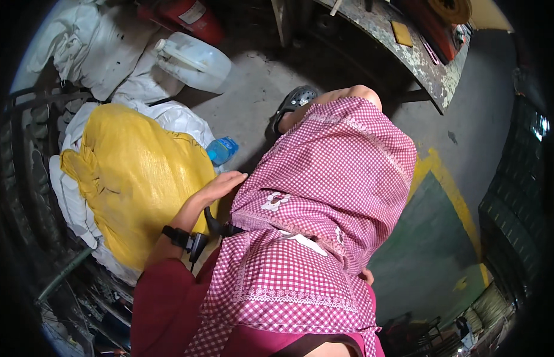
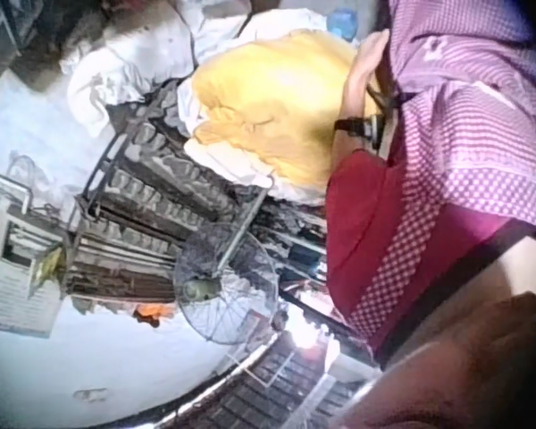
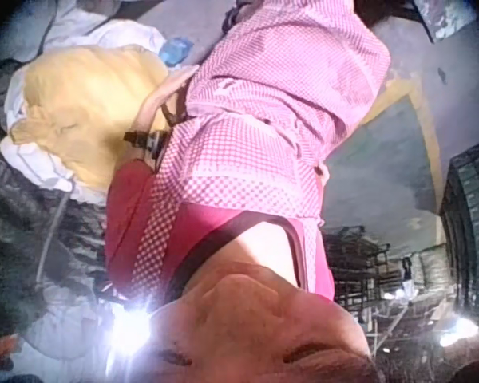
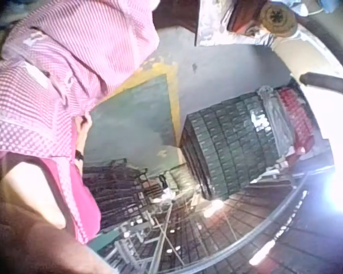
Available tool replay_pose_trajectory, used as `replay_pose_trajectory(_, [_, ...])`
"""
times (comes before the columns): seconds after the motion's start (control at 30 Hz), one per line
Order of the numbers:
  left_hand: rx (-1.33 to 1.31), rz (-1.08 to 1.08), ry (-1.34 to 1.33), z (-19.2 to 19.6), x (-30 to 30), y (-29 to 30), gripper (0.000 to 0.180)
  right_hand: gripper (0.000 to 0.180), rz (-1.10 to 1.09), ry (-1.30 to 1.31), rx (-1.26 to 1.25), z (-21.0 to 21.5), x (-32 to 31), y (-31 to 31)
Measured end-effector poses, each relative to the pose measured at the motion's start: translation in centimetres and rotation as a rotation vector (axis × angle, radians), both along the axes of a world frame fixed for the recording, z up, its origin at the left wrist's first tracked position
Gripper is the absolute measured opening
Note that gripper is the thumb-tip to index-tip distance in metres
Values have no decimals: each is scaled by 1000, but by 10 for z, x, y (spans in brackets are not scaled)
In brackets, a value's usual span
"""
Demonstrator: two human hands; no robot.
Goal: The person puts on a pink checkered apron, fastens the waist strap, and smooths the fabric over their lap. They then repeatedly fold and adjust the edges of the apron while seated.
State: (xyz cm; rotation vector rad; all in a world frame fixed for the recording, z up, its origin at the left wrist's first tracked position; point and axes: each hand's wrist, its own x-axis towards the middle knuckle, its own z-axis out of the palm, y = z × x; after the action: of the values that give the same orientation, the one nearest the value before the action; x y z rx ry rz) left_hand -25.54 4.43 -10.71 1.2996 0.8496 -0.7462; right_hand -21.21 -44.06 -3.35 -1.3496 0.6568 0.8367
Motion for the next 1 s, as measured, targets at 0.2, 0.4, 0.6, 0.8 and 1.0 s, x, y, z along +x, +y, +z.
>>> replay_pose_trajectory(0.2, [-225, 157, -207, 3, 2, 0, 26, 36, -154, 264, 205, -36, -6, -32])
replay_pose_trajectory(0.4, [107, 214, -340, 3, 3, -13, 23, 37, -89, 283, 168, -45, -13, -49])
replay_pose_trajectory(0.6, [346, 150, -477, 0, 10, -13, 19, 39, -113, 253, 126, -36, -16, -28])
replay_pose_trajectory(0.8, [283, 205, -503, 0, 26, -8, 19, 35, -134, 281, 57, -35, -41, -36])
replay_pose_trajectory(1.0, [206, 192, -430, -3, 30, -2, 21, 37, -202, 214, 50, -32, -29, -11])
